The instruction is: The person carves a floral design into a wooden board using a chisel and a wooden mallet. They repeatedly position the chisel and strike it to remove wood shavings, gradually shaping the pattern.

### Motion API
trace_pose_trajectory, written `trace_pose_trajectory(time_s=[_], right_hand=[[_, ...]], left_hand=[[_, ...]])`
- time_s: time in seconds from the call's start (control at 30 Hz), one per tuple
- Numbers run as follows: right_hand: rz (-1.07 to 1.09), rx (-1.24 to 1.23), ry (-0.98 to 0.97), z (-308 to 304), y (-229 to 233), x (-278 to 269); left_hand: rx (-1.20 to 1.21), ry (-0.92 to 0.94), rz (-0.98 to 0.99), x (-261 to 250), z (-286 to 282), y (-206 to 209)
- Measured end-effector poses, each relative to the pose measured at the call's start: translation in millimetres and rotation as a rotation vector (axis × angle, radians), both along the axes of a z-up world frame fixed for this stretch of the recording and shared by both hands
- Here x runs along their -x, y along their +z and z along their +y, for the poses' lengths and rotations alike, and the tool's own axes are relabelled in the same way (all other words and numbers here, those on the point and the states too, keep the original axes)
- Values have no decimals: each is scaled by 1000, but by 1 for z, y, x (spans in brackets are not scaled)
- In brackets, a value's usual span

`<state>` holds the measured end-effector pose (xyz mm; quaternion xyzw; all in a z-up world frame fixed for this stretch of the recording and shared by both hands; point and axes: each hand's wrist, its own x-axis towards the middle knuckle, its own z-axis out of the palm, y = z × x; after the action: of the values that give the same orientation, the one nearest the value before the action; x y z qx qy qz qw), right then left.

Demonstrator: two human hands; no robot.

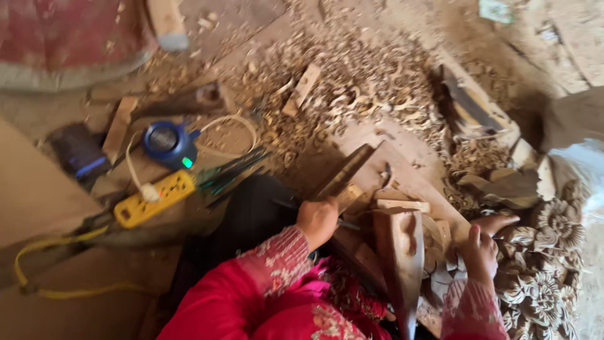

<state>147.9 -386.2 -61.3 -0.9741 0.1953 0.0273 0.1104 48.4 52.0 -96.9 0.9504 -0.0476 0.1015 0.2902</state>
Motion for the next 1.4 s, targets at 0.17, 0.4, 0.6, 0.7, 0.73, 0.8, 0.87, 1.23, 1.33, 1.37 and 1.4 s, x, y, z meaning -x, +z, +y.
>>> trace_pose_trajectory(time_s=[0.17,0.4,0.6,0.7,0.73,0.8,0.87,1.23,1.33,1.37,1.4], right_hand=[[-10,-7,-55,-3,-10,31],[-56,-88,53,23,35,65],[-80,-374,167,130,5,170],[-321,-448,227,158,3,180],[-295,-422,208,161,8,180],[-256,-385,186,164,17,178],[-245,-359,170,168,27,176],[-197,-461,136,186,47,169],[-323,-385,271,187,54,170],[-397,-350,343,189,56,172],[-327,-340,272,193,58,173]], left_hand=[[-29,35,77,-5,14,33],[32,235,340,31,112,86],[-2,585,427,67,266,0],[127,520,411,72,281,-72],[180,482,409,72,277,-94],[-48,351,321,63,261,-131],[-128,261,263,47,247,-151],[-227,421,334,-18,242,-99],[-349,395,589,-15,240,-88],[-388,385,644,-14,241,-86],[-404,372,670,-25,242,-83]])
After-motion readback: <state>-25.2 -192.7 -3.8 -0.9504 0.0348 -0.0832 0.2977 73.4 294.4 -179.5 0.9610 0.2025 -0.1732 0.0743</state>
